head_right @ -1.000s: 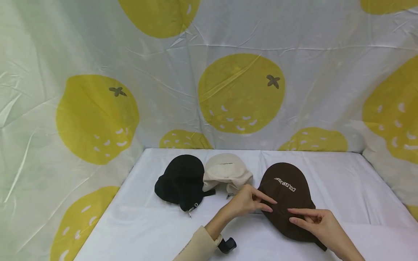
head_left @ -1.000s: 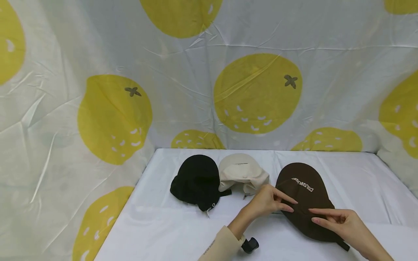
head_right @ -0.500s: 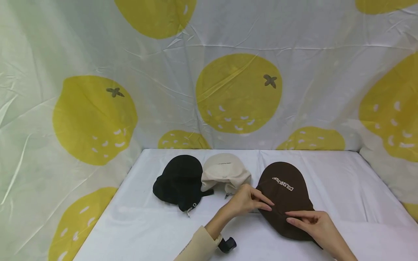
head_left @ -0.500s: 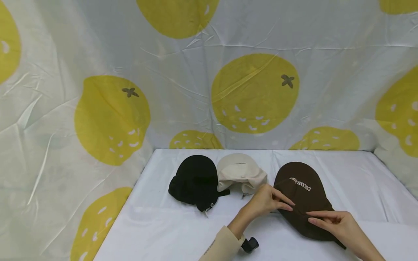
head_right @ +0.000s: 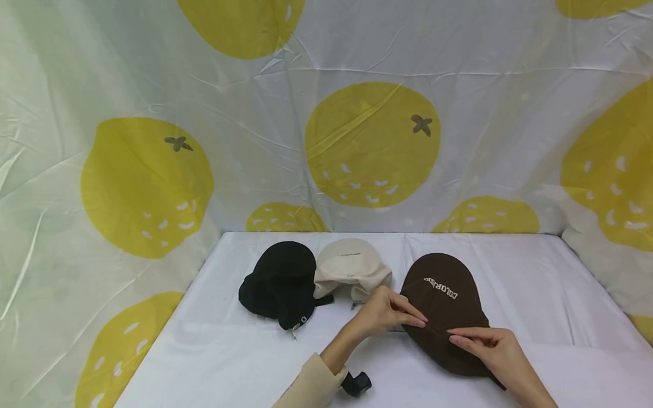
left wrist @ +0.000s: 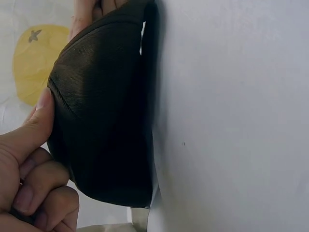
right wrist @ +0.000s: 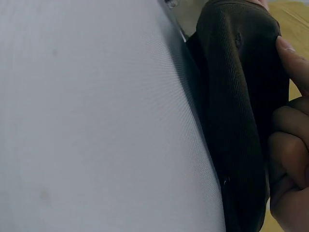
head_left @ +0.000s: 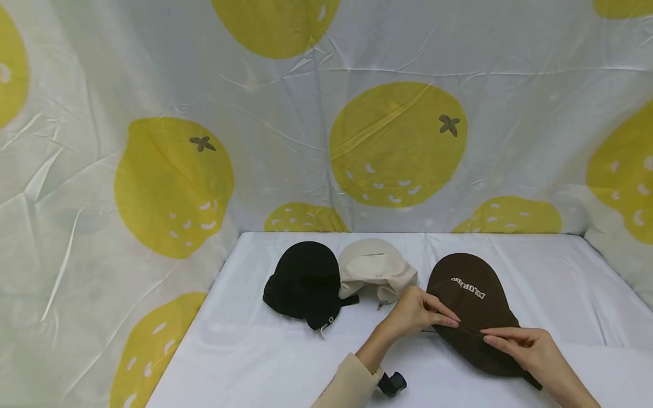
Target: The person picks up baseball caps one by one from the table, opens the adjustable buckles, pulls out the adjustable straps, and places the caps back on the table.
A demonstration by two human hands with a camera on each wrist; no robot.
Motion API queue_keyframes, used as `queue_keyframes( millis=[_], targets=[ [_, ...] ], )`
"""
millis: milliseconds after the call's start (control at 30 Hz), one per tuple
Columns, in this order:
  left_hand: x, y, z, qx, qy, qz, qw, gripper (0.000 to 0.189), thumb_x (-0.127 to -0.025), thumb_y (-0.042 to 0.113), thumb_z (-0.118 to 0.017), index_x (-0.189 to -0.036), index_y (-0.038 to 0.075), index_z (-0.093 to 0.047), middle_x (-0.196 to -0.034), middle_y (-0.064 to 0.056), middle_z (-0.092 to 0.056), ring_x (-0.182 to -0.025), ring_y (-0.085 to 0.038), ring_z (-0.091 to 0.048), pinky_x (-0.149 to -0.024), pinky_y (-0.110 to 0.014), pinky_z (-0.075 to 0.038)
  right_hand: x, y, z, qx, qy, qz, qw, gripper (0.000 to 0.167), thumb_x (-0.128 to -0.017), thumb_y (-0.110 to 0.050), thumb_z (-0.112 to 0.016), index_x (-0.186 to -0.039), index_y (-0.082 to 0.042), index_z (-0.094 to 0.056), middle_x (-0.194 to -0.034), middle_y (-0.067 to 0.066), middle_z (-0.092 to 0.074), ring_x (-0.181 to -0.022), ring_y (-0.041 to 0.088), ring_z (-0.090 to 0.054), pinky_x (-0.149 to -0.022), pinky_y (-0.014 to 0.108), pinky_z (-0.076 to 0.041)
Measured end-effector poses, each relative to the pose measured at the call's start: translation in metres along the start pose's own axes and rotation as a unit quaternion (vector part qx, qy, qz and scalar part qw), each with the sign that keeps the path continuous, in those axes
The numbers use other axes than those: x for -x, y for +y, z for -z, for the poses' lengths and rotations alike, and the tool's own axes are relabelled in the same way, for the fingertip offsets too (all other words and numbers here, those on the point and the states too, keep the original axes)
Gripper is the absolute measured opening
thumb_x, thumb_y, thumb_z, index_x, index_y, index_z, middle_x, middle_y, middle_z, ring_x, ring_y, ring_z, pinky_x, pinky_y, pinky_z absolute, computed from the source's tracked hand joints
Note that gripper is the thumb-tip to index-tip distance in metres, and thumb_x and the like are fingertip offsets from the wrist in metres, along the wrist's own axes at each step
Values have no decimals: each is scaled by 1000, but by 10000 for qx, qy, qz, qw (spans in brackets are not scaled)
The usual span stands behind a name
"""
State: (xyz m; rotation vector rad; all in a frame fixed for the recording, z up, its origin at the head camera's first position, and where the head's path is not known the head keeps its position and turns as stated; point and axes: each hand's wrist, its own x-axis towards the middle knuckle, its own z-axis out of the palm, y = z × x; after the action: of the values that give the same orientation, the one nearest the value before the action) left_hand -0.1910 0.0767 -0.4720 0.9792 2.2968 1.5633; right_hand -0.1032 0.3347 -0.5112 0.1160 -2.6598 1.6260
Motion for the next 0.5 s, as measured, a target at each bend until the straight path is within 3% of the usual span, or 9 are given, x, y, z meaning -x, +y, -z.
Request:
queue_keyframes(
  millis=[133,233,400,500],
  targets=[
    [-1,1,0,359,-12,-167,9992,10,-82,7,-85,-90,1,-84,-80,-11,-78,-59,11,-45,-52,-10,-36,1,-3,2,-234,39,263,9994,19,-98,-5,-70,-114,1,-78,-87,-20,-75,-81,-8,-60,-72,15,-52],
    [-1,4,0,507,-14,-319,9982,10,-83,7,-85,-91,0,-84,-80,-12,-78,-60,10,-49,-54,-11,-40,2,-6,4,-469,64,497,9976,19,-99,-1,-67,-114,5,-77,-105,-14,-80,-96,-9,-66,-78,13,-54],
    [1,12,2,762,-6,-498,9958,11,-85,6,-83,-93,-2,-83,-82,-16,-77,-63,9,-54,-56,-11,-42,1,-15,7,-936,108,648,9934,19,-99,2,-65,-114,7,-76,-105,-13,-80,-95,-7,-68,-77,13,-54],
    [4,19,6,1059,-16,-575,9927,11,-85,2,-82,-93,-6,-81,-76,-21,-72,-58,6,-45,-54,-13,-35,-1,-23,10,-1243,19,797,9890,19,-98,7,-64,-112,7,-76,-104,-12,-80,-96,-6,-70,-78,14,-55]
  ],
)
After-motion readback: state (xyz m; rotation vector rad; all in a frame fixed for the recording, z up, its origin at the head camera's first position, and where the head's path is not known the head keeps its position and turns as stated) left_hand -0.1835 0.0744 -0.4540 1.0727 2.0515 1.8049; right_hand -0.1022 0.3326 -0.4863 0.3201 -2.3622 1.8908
